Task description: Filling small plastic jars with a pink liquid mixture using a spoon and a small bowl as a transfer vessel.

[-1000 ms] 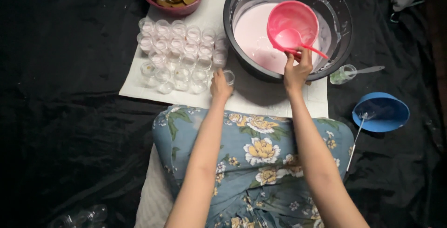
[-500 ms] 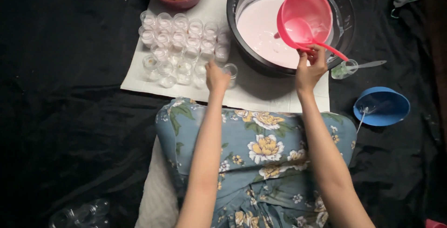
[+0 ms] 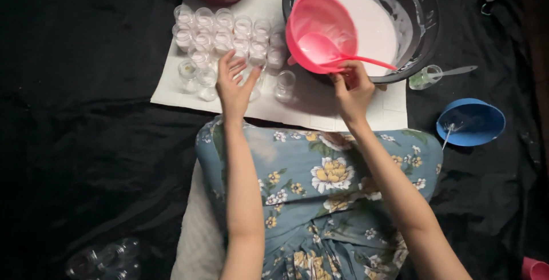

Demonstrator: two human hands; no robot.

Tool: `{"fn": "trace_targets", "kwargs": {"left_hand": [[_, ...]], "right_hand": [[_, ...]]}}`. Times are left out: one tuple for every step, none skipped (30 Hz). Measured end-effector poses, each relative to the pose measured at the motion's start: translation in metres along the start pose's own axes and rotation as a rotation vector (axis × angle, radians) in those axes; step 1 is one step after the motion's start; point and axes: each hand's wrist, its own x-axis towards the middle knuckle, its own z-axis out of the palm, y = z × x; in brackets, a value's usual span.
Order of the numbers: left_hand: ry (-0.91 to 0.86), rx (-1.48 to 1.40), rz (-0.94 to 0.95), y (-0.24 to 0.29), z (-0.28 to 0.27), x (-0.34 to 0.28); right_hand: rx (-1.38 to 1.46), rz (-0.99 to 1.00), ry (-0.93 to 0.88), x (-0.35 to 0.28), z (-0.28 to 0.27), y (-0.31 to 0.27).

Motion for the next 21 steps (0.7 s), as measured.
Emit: {"fn": "trace_targets", "kwargs": {"left_hand": [[0.002,-0.001,-0.003,0.007,0.005,-0.001],[-0.051,0.024,0.031,0.014,0.01,-0.002],[-0.103,0.048,0.068,0.022,0.014,0.0],[-0.1,0.047,0.068,0.024,0.017,0.0],[-0.153,0.073,0.112,0.026,0.02,0.0],[-0.206,0.1,0.155,0.029,0.024,0.0],[-0.205,0.097,0.154,0.03,0.024,0.0],[-0.262,0.088,0.188,0.031,0.024,0.0],[-0.319,0.079,0.222,0.032,0.023,0.0],[-0.318,0.077,0.221,0.032,0.023,0.0],[-0.343,0.136,0.243,0.031,0.022,0.001],[-0.368,0.196,0.265,0.031,0.021,0.001],[-0.366,0.196,0.263,0.024,0.022,0.002],[-0.377,0.21,0.246,0.017,0.024,0.003],[-0.387,0.225,0.231,0.011,0.024,0.004],[-0.385,0.227,0.23,0.008,0.026,0.004],[-0.382,0.238,0.221,0.005,0.028,0.005],[-0.379,0.248,0.212,0.003,0.03,0.007],[-0.38,0.248,0.213,0.0,0.031,0.008],[-0.372,0.238,0.208,-0.003,0.032,0.009],[-0.366,0.228,0.203,-0.006,0.033,0.009]], "right_hand": [[-0.002,0.002,-0.003,-0.004,0.003,0.002],[-0.013,-0.007,-0.042,-0.007,0.005,0.004],[-0.023,-0.019,-0.08,-0.008,0.01,0.005],[-0.023,-0.021,-0.082,-0.009,0.01,0.003],[-0.043,-0.035,-0.108,-0.01,0.01,0.001],[-0.063,-0.05,-0.133,-0.011,0.01,-0.001],[-0.065,-0.051,-0.134,-0.011,0.011,0.003],[-0.062,-0.063,-0.146,-0.012,0.013,0.007],[-0.059,-0.075,-0.159,-0.013,0.014,0.011],[-0.061,-0.075,-0.16,-0.013,0.014,0.011],[-0.075,-0.083,-0.173,-0.014,0.014,0.012],[-0.089,-0.092,-0.187,-0.014,0.015,0.013],[-0.089,-0.091,-0.189,-0.014,0.015,0.015],[-0.095,-0.103,-0.201,-0.015,0.016,0.017],[-0.099,-0.115,-0.211,-0.015,0.018,0.018],[-0.096,-0.115,-0.213,-0.016,0.019,0.019],[-0.134,-0.132,-0.218,-0.016,0.02,0.019],[-0.171,-0.148,-0.223,-0.015,0.02,0.02],[-0.171,-0.149,-0.222,-0.016,0.021,0.017],[-0.162,-0.141,-0.22,-0.016,0.021,0.016],[-0.154,-0.132,-0.218,-0.016,0.021,0.014]]}}
